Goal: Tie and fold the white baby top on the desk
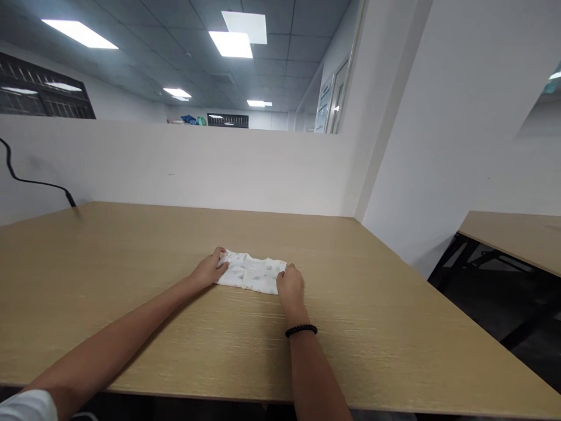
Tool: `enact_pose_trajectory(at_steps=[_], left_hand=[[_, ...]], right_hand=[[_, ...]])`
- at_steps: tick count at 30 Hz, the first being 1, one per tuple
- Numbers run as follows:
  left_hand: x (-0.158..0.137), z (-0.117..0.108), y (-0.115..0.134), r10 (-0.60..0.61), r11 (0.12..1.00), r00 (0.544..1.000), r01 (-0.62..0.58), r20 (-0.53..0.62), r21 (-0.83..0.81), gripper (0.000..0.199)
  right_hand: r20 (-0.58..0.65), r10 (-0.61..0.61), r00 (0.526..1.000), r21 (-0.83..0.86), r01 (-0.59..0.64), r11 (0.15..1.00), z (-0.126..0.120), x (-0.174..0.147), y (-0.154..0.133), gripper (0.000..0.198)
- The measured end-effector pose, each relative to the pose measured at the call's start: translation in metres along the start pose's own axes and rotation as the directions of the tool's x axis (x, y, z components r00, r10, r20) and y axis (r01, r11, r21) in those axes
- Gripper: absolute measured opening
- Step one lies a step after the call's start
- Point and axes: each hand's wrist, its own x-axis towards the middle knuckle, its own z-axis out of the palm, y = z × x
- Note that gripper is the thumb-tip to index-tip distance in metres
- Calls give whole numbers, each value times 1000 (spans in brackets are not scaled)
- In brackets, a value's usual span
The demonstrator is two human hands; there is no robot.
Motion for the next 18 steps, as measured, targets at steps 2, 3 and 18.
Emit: enact_pose_trajectory(at_steps=[2,3,18], left_hand=[[-1,0,2,14,1000,1000,-14,3,6,41],[-1,1,2,9,1000,1000,-9,2,-12,40],[-9,-3,6,371,922,926,-376,65,93,60]], right_hand=[[-3,6,1000,3,-6,1000,-1,0,-1,16],[-8,6,1000,7,-6,1000,-1,0,0,17],[-100,-240,966,-133,226,965,-7,-11,-9,52]])
